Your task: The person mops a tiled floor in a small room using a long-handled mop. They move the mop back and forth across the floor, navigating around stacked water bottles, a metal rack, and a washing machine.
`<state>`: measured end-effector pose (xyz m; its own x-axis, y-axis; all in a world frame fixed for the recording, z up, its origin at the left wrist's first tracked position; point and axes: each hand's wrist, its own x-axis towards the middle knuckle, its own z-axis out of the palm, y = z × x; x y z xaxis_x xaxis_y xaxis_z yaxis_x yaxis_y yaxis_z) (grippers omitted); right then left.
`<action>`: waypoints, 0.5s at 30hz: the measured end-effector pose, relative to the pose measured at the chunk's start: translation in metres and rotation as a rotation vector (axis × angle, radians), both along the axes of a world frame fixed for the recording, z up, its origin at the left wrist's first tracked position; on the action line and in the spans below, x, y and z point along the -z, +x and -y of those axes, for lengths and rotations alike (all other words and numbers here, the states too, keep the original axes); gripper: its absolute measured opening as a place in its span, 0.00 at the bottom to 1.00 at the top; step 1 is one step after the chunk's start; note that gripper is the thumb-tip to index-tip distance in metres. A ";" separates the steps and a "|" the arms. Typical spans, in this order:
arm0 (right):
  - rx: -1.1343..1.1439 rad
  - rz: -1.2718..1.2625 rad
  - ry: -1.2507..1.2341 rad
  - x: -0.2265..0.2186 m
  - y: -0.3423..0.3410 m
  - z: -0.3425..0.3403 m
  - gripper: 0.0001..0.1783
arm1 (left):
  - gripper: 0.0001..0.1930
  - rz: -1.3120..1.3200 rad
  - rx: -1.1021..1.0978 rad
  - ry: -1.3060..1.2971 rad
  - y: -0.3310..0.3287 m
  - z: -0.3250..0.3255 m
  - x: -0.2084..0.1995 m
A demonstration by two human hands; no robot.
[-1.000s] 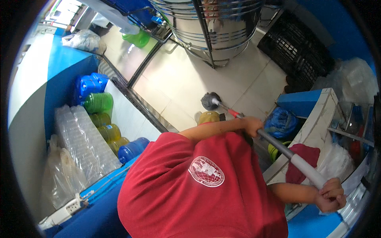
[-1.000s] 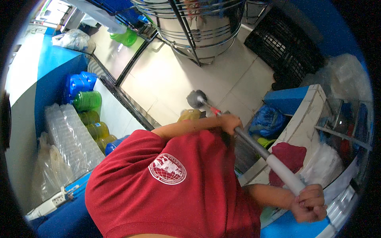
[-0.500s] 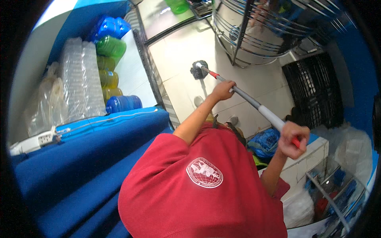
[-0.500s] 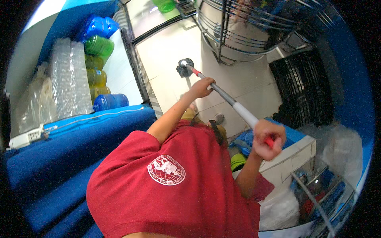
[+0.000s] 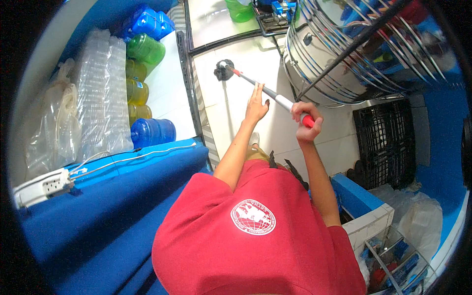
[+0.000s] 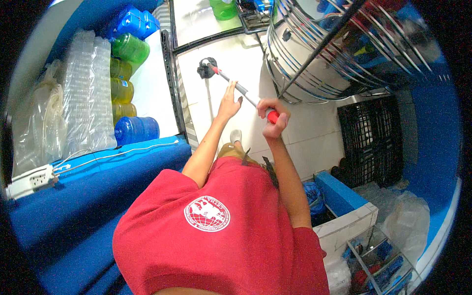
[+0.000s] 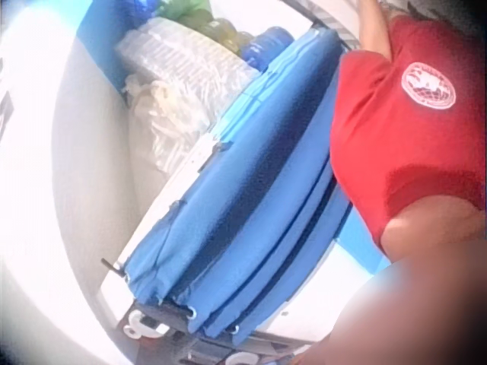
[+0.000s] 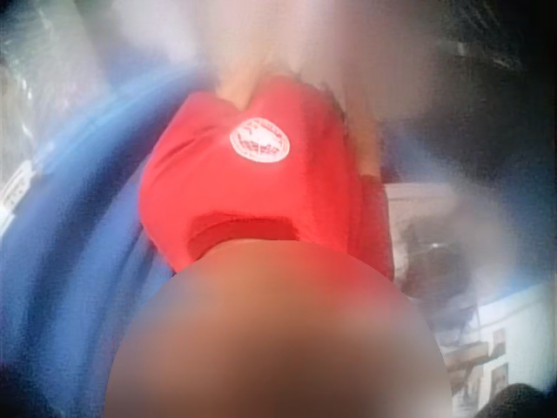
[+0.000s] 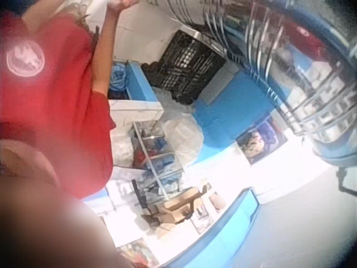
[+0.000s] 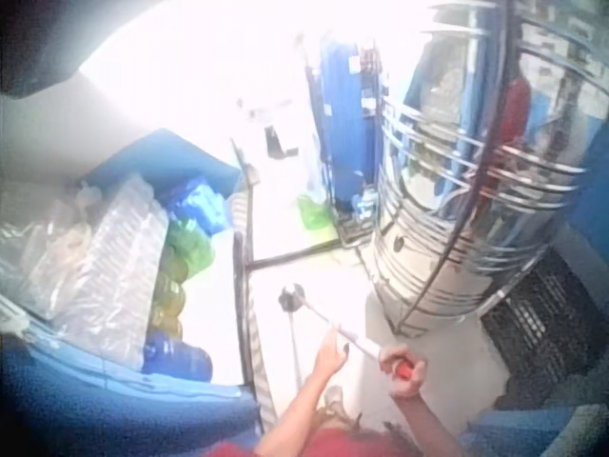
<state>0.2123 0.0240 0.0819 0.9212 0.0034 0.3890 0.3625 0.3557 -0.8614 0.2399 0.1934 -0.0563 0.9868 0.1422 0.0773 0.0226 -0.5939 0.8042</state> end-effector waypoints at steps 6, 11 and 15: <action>0.035 -0.027 0.038 0.017 0.034 -0.015 0.35 | 0.31 -0.176 0.192 0.136 0.060 -0.051 0.028; -0.038 0.009 -0.019 -0.034 0.035 0.003 0.38 | 0.28 -0.250 0.165 0.281 0.090 -0.058 0.042; -0.084 -0.039 -0.181 -0.099 0.070 0.029 0.39 | 0.24 -0.192 0.208 0.139 0.105 -0.042 0.031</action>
<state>0.2825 -0.0047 0.1811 0.9291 0.1475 0.3392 0.3032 0.2218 -0.9268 0.3444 0.2356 -0.0877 0.9921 -0.0631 -0.1084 0.0325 -0.7057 0.7078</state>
